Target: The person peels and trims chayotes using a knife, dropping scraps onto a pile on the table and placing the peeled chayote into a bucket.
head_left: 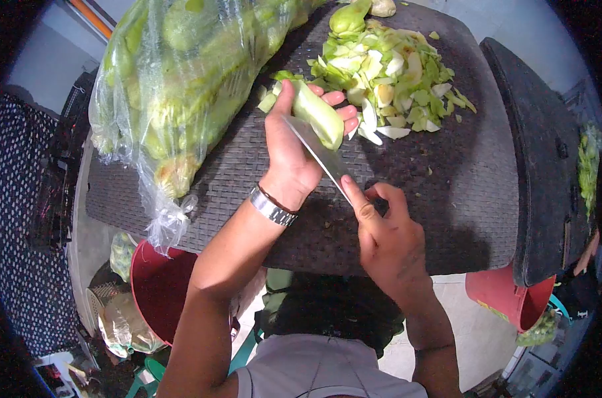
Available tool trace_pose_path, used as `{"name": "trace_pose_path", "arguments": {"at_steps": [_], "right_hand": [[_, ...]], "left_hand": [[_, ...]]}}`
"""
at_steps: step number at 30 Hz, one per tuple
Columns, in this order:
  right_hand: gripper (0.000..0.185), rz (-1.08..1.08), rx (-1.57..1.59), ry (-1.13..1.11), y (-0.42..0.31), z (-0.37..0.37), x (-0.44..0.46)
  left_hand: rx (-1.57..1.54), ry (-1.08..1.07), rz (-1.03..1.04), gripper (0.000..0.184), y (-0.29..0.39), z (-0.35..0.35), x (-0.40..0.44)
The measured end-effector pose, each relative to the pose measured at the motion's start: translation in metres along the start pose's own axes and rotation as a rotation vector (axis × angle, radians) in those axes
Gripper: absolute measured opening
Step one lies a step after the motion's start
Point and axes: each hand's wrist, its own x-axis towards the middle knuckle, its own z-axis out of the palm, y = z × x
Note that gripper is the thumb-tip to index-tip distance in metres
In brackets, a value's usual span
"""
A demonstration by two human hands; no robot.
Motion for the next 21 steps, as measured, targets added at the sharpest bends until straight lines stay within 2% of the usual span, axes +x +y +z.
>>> {"name": "trace_pose_path", "arguments": {"at_steps": [1, 4, 7, 10, 13, 14, 16, 21], "right_hand": [[0.060, -0.004, 0.050, 0.006, 0.002, -0.001, 0.000], [0.060, 0.233, 0.557, -0.170, -0.007, -0.030, -0.006], [0.062, 0.379, 0.761, 0.017, -0.019, -0.027, 0.001], [0.064, 0.391, 0.721, 0.077, -0.012, -0.019, 0.004], [0.067, 0.421, 0.657, -0.014, -0.009, -0.017, 0.003], [0.066, 0.399, 0.647, 0.019, -0.009, -0.014, 0.003], [0.063, 0.355, 0.630, 0.086, -0.007, -0.007, 0.003], [0.064, 0.297, 0.583, 0.031, -0.003, -0.003, 0.005]], "left_hand": [[0.037, 0.029, 0.025, 0.046, 0.000, 0.002, -0.001], [0.058, 0.149, 0.056, 0.048, 0.009, 0.015, 0.000], [0.039, 0.054, -0.034, 0.050, 0.012, 0.013, 0.002], [0.006, -0.051, -0.117, 0.050, 0.009, 0.004, 0.004], [0.007, -0.130, -0.146, 0.050, 0.008, -0.001, 0.006], [0.009, -0.153, -0.148, 0.050, 0.007, -0.002, 0.006], [0.049, -0.117, -0.116, 0.051, 0.005, 0.011, -0.002], [0.024, -0.150, -0.109, 0.053, 0.003, 0.017, -0.003]]}}
